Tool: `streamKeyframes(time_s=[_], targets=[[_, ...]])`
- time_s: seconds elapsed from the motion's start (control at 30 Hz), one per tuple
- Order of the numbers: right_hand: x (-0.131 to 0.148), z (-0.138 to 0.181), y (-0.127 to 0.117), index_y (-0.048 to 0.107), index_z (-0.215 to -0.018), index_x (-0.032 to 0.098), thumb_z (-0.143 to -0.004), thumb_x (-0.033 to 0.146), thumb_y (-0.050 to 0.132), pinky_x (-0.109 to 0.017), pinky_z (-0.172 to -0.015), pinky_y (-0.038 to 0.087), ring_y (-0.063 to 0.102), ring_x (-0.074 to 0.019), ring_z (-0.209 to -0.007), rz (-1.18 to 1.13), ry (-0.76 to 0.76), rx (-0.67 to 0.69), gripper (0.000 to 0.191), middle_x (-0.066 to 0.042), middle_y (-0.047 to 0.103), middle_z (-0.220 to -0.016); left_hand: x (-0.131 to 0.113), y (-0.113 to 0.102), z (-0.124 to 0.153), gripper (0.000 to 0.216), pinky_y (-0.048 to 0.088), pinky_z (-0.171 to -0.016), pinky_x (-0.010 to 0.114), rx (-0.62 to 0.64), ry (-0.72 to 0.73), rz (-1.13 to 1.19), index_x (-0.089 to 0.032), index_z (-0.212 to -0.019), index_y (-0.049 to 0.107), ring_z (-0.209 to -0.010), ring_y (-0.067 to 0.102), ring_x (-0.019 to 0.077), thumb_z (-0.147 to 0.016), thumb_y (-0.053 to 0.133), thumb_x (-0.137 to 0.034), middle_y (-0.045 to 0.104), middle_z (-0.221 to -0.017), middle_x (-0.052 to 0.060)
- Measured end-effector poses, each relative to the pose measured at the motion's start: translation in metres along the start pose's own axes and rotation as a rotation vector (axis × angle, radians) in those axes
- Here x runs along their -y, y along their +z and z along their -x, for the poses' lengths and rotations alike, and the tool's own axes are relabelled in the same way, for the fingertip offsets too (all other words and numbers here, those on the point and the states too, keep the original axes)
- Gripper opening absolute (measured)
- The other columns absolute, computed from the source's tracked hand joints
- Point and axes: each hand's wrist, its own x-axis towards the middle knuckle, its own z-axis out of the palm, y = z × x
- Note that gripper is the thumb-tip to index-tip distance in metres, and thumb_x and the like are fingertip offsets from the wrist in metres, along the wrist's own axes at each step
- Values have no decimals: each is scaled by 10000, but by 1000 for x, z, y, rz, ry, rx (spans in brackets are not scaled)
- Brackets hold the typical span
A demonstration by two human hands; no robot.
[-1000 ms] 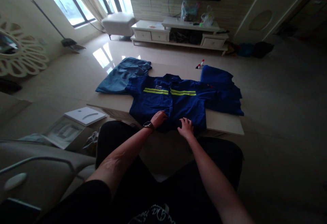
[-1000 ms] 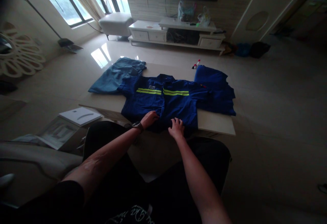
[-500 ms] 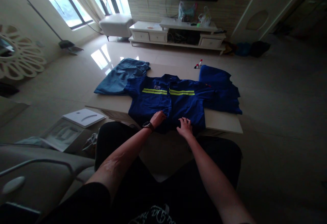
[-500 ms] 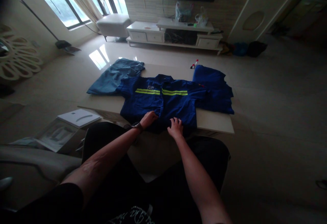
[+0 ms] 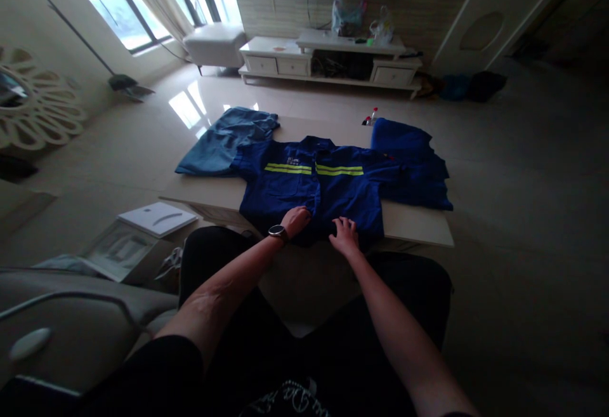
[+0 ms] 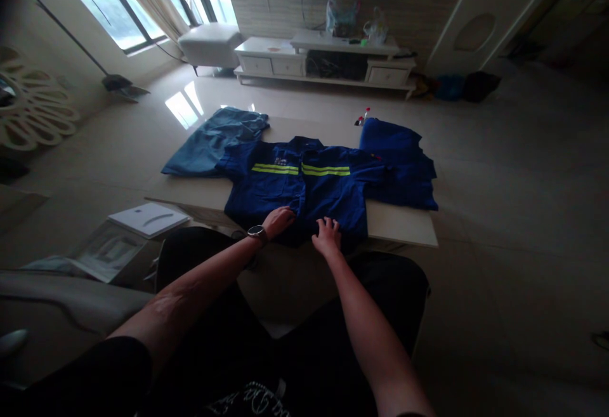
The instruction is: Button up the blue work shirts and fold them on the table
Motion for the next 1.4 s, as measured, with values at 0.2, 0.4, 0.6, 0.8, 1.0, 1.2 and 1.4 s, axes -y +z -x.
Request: streamKeyframes(time_s=[0.2,0.4,0.6,0.8,1.0,1.2,1.4], targets=[[0,2,-2,555,-1399,313,-860,282,616,-493,-1076,470,276,-325,-1464,-12,-14,-12,544,-57,398,-1598,-1,-5,-1,255,517,-930,286,14,6,9,-174,-954,801,-949,703,193,-976,547,-178,751,-1041,107],[2,3,-4,551,-1403,310,-870,291,616,-487,-1053,480,275,-330,-1460,-7,-6,0,538,-63,390,-1598,5,-12,-13,197,525,-886,271,64,-19,31,-193,-975,826,-955,725,204,-921,639,-162,792,-1018,103],[1,3,-3,551,-1400,315,-871,283,616,-474,-1064,469,277,-326,-1455,-10,-16,-10,533,-57,402,-1583,3,-18,-20,163,526,-820,265,133,1,23,-195,-922,836,-884,742,208,-879,687,-143,800,-939,111],[0,4,-3,552,-1402,307,-869,285,617,-473,-1072,466,275,-326,-1462,-15,-11,-6,538,-53,399,-1594,7,-21,-19,157,526,-807,261,164,65,35,-188,-916,831,-921,753,217,-887,690,-126,803,-959,113],[8,9,-7,565,-1400,271,-881,257,574,-538,-1119,397,292,-322,-1475,34,-49,-84,520,-79,431,-1597,15,-17,-12,122,535,-886,284,118,76,32,-190,-976,820,-1006,736,229,-907,724,-221,790,-1043,116],[28,11,-6,396,-1582,280,-875,159,508,-506,-1176,320,180,-243,-1566,102,-435,-13,726,-26,349,-1696,14,-18,-7,179,524,-920,267,121,113,24,-206,-1041,818,-1009,720,203,-944,669,-225,758,-1096,105],[42,11,0,478,-1536,374,-876,154,535,-531,-1129,339,301,-295,-1496,176,-400,72,697,0,401,-1666,17,-19,-7,240,519,-871,244,144,150,8,-212,-1050,819,-947,715,183,-981,589,-211,744,-1098,91]])
